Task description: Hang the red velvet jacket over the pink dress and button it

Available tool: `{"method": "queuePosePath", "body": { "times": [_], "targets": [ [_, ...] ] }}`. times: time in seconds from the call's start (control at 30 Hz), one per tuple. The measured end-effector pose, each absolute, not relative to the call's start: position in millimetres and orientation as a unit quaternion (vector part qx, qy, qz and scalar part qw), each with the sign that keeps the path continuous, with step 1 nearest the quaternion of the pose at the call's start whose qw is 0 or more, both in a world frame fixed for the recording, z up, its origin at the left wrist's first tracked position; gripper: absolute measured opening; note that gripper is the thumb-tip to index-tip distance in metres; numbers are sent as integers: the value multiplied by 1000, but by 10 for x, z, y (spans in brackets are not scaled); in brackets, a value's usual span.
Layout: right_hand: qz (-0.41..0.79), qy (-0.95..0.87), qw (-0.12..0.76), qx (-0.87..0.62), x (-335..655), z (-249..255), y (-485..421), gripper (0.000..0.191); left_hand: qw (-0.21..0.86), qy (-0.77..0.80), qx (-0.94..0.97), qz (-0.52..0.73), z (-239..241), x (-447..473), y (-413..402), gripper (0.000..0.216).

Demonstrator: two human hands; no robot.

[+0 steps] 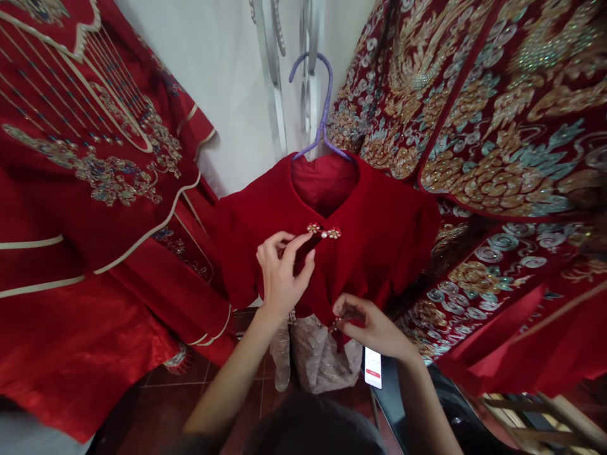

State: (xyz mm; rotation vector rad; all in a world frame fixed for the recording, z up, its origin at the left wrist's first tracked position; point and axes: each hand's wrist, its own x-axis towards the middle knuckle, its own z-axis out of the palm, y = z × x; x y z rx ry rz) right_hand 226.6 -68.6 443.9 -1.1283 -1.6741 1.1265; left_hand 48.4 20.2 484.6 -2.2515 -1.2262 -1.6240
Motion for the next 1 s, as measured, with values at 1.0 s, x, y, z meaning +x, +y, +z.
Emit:
{"method": "queuePosePath", "body": {
  "times": [1.0],
  "targets": [
    [-9, -586, 626, -514, 2102, 5512, -180, 22, -9, -212, -870, -444, 5571, 461, 614, 17]
  ]
}}
